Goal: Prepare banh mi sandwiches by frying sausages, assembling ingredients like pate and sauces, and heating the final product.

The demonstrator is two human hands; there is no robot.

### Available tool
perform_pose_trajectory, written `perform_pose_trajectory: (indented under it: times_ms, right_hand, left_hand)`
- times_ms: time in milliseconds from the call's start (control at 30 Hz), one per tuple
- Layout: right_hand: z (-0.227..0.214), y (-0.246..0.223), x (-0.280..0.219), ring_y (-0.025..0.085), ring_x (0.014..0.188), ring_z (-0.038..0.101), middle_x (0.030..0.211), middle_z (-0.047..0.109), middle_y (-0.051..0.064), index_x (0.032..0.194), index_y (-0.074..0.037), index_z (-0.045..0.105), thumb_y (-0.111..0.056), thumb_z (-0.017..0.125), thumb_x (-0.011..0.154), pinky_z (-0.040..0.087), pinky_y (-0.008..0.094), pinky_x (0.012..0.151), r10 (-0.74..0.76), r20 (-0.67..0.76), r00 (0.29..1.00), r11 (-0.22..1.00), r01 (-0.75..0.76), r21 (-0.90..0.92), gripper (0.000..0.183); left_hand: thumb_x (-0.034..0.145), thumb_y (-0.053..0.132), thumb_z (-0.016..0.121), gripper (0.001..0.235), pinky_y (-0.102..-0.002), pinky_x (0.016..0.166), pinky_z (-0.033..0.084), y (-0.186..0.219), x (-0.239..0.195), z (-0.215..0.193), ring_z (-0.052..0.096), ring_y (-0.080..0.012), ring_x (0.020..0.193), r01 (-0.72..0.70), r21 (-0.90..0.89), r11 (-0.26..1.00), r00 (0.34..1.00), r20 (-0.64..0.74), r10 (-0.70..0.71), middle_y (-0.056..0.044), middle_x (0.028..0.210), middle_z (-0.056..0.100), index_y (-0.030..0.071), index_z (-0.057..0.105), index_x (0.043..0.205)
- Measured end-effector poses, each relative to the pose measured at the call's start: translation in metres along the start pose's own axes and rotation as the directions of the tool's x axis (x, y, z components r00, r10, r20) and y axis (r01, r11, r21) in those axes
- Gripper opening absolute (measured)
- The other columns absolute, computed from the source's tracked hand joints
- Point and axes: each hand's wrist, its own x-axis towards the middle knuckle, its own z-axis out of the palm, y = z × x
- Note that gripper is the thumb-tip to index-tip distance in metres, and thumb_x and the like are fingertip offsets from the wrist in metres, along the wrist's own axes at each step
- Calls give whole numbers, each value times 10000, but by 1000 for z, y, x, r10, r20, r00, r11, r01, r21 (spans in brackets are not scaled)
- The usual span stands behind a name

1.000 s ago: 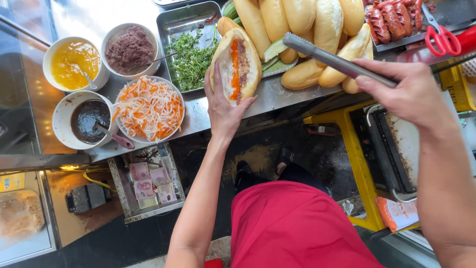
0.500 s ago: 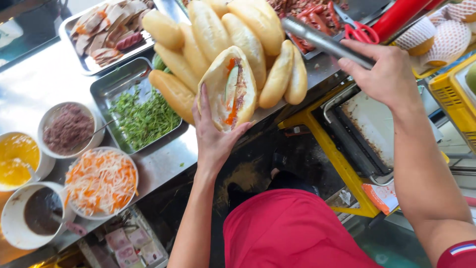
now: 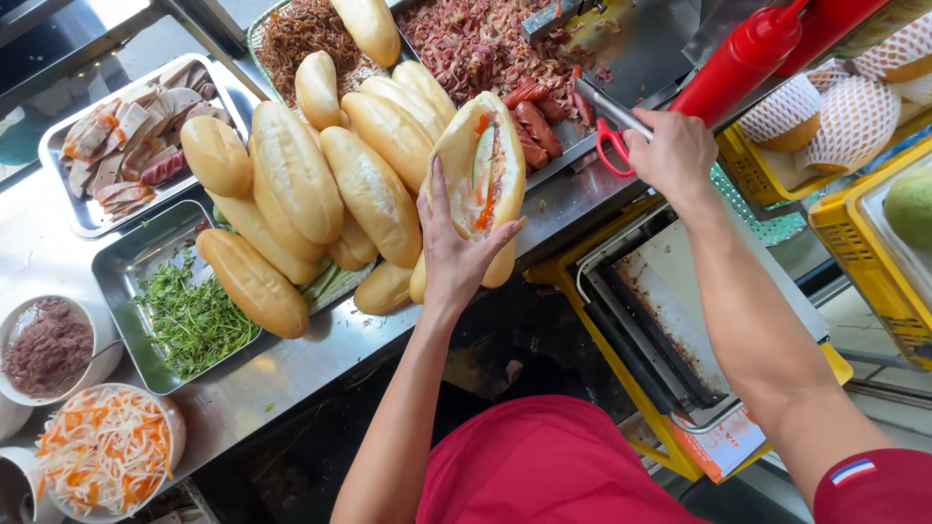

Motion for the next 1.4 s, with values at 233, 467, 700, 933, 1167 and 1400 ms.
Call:
perform_pose_trajectory:
  times_ms: [233, 467, 700, 933, 1167, 1400]
  right_hand:
    - [-58, 10, -19, 158, 749, 645, 854, 738, 62, 1309, -176, 766, -245, 714, 986, 504, 317, 717, 14, 146, 989, 892, -78, 445, 334]
    - [-73, -49, -54, 32, 558, 469, 765, 684, -26, 1318, -112, 728, -229, 698, 966, 379, 213, 501, -36, 414, 910, 626, -303, 719, 372]
    - [-73, -51, -30, 180, 749, 701, 878, 746, 103, 1362, -177, 723, -344, 778, 964, 538, 358, 707, -237, 83, 968, 922, 197, 333, 435]
    - [-50, -48, 27, 349, 761, 706, 895, 741, 133, 1311, -257, 767, -362, 779, 916, 558, 485, 689, -378, 159, 912, 889, 405, -212, 409]
    - [-102, -42, 12, 281, 703, 694, 796, 730, 142, 1315, -239, 762, -332, 769, 952, 551, 426, 701, -296, 204, 933, 953, 302, 0, 374]
    - [-115, -84, -72, 16, 558, 511, 726, 645, -41, 1355, -118, 715, -206, 697, 962, 411, 214, 482, -86, 399, 913, 716, -222, 662, 403]
  left_hand:
    - [686, 236, 969, 1288, -445, 1249, 346, -27, 22, 38, 391, -405, 1496, -7, 58, 998, 1000, -5, 7, -244, 1612, 318, 99, 150, 1671]
    - [592, 212, 984, 1363, -419, 1170, 403, -6, 30, 45, 421, -391, 1450, 135, 87, 987, 991, 15, -136, -227, 1618, 293, 119, 117, 1640]
    - [634, 240, 987, 1340, -426, 1208, 402, -11, 19, 33, 444, -402, 1442, 69, 91, 993, 997, -53, -64, -228, 1586, 324, 80, 133, 1653]
    - [659, 326, 990, 1316, -430, 1197, 408, -10, 14, 23, 457, -407, 1428, 66, 66, 996, 996, -72, -61, -260, 1565, 330, 55, 155, 1640]
    - [678, 261, 986, 1309, -442, 1226, 366, -8, 22, 33, 396, -442, 1465, 70, 96, 993, 988, -142, -56, -267, 1583, 282, 56, 133, 1650]
    - [684, 229, 926, 1264, -430, 1205, 387, 20, 42, 53, 391, -431, 1472, 205, 35, 978, 934, -305, -185, -281, 1641, 198, 69, 124, 1647]
